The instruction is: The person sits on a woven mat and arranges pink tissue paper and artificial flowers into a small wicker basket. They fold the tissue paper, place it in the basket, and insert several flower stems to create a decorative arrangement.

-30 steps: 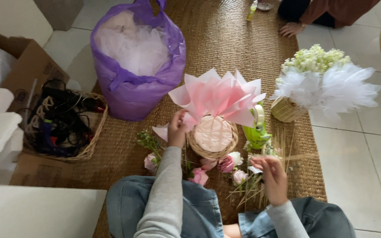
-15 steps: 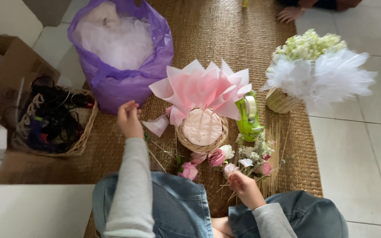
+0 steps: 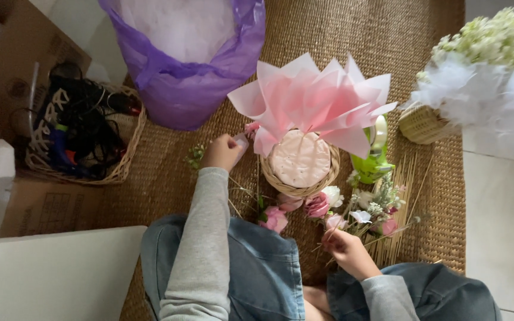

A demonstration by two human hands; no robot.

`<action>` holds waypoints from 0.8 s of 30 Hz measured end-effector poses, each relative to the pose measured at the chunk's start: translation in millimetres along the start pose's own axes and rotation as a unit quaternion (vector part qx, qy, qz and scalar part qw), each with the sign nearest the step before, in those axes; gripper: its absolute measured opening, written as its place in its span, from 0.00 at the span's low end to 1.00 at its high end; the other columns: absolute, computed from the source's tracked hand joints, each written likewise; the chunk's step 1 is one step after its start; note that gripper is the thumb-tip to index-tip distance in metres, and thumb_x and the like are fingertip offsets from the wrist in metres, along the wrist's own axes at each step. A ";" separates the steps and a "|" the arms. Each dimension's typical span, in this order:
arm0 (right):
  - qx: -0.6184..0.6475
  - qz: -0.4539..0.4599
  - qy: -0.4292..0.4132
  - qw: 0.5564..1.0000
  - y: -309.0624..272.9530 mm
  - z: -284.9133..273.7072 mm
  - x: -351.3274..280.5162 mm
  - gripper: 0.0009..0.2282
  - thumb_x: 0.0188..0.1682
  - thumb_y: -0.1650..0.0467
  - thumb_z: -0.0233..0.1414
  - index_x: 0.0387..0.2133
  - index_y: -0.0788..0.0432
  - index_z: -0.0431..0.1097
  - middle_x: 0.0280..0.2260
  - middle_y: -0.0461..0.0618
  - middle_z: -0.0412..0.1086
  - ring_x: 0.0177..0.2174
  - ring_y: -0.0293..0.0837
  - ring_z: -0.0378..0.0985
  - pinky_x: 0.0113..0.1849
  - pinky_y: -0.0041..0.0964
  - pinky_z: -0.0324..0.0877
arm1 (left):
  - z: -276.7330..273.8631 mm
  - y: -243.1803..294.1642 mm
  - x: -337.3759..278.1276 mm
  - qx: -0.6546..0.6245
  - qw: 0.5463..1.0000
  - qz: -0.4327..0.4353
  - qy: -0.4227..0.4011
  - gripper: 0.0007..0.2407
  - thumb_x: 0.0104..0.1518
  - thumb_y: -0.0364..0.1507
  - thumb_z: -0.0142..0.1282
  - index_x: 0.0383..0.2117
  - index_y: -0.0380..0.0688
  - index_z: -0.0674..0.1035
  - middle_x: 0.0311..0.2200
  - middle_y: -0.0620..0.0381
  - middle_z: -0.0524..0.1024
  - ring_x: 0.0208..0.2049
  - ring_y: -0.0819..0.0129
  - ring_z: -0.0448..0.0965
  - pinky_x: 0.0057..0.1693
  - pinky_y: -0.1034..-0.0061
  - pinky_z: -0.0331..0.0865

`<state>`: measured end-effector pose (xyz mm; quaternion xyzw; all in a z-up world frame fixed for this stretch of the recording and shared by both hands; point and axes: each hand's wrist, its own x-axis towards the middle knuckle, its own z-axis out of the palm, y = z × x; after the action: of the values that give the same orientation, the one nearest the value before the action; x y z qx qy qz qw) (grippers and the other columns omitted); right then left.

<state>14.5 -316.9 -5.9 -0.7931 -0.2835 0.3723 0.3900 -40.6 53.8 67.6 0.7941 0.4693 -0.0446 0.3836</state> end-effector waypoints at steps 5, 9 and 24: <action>-0.048 0.024 -0.045 0.998 -6.2 6.7 1.4 0.03 0.43 0.70 0.52 0.22 0.56 0.69 0.21 0.44 0.70 0.22 0.34 0.70 0.29 0.26 0.65 | 21.1 -32.1 27.9 0.054 0.998 -0.008 0.045 0.13 0.49 0.27 0.53 0.40 0.49 0.68 0.47 0.54 0.62 0.39 0.52 0.72 0.38 0.54 0.68; 0.018 0.038 -0.057 0.997 3.4 9.8 1.1 0.05 0.45 0.73 0.50 0.20 0.58 0.65 0.19 0.45 0.69 0.23 0.32 0.72 0.29 0.25 0.66 | 31.8 -38.2 38.6 0.146 0.987 -0.033 -0.060 0.04 0.55 0.32 0.54 0.32 0.53 0.79 0.35 0.58 0.78 0.37 0.60 0.77 0.40 0.63 0.69; 0.357 -0.079 0.032 0.930 -32.5 14.1 -23.7 0.11 0.49 0.74 0.42 0.36 0.71 0.69 0.24 0.62 0.73 0.28 0.48 0.79 0.36 0.47 0.76 | 105.9 -25.3 -81.2 -0.317 0.828 0.430 -0.171 0.08 0.37 0.26 0.62 0.25 0.45 0.81 0.21 0.48 0.77 0.27 0.59 0.78 0.37 0.73 0.71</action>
<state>-15.4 -311.2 23.9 -0.5880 -0.1810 0.3910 0.6845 -74.8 -66.2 14.0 0.7297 -0.0043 0.1406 0.6691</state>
